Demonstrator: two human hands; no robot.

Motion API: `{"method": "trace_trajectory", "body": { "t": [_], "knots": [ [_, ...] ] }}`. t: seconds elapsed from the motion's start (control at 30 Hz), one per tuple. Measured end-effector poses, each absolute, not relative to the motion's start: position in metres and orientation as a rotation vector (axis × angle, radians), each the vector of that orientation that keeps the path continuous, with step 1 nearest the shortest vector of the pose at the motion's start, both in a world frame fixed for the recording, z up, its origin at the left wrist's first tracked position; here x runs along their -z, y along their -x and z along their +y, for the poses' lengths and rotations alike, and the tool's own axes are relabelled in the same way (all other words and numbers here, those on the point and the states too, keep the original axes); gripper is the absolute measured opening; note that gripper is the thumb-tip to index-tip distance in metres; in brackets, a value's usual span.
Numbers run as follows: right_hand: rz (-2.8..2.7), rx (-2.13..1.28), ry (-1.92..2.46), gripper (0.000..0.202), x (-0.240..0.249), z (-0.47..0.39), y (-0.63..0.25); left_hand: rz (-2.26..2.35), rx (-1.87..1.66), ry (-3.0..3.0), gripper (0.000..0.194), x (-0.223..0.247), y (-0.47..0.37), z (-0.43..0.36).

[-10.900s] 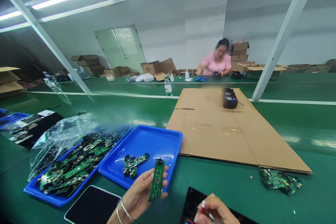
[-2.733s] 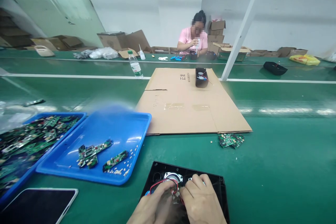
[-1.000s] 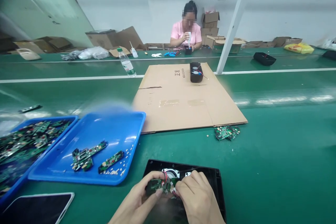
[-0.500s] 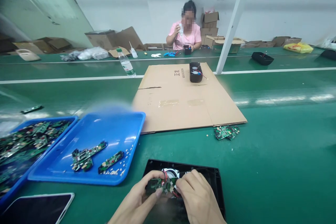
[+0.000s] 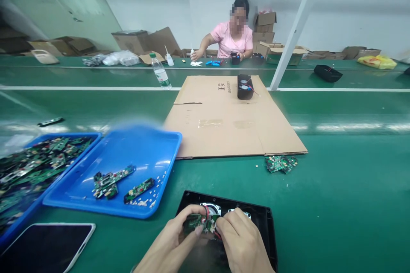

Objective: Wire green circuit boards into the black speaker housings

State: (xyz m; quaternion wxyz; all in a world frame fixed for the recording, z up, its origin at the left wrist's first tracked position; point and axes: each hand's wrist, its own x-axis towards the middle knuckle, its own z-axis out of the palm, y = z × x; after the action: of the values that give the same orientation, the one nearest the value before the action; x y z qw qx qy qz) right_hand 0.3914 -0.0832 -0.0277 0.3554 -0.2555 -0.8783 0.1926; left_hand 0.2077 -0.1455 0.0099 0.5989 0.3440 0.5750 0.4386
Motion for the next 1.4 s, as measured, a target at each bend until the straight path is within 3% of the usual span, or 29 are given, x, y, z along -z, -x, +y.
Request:
{"method": "trace_trajectory", "body": {
  "t": [0.4,0.87,1.2,1.4],
  "knots": [
    [-2.29,-0.232,0.49,0.024,0.024,-0.077,-0.388,1.344,-1.078,-0.6,0.036,-0.008,-0.216,-0.145],
    [-2.304,-0.181,0.401,0.029,0.021,-0.077,-0.391,1.327,-1.074,-0.46,0.035,-0.012,-0.217,-0.14],
    [-2.401,-0.233,0.35,0.025,0.02,-0.076,-0.394,1.368,-1.009,-0.456,0.043,-0.022,-0.219,-0.136],
    [-2.309,-0.627,0.548,0.019,0.024,-0.076,-0.396,1.406,-0.949,-0.551,0.051,-0.025,-0.215,-0.135]
  ]
}}
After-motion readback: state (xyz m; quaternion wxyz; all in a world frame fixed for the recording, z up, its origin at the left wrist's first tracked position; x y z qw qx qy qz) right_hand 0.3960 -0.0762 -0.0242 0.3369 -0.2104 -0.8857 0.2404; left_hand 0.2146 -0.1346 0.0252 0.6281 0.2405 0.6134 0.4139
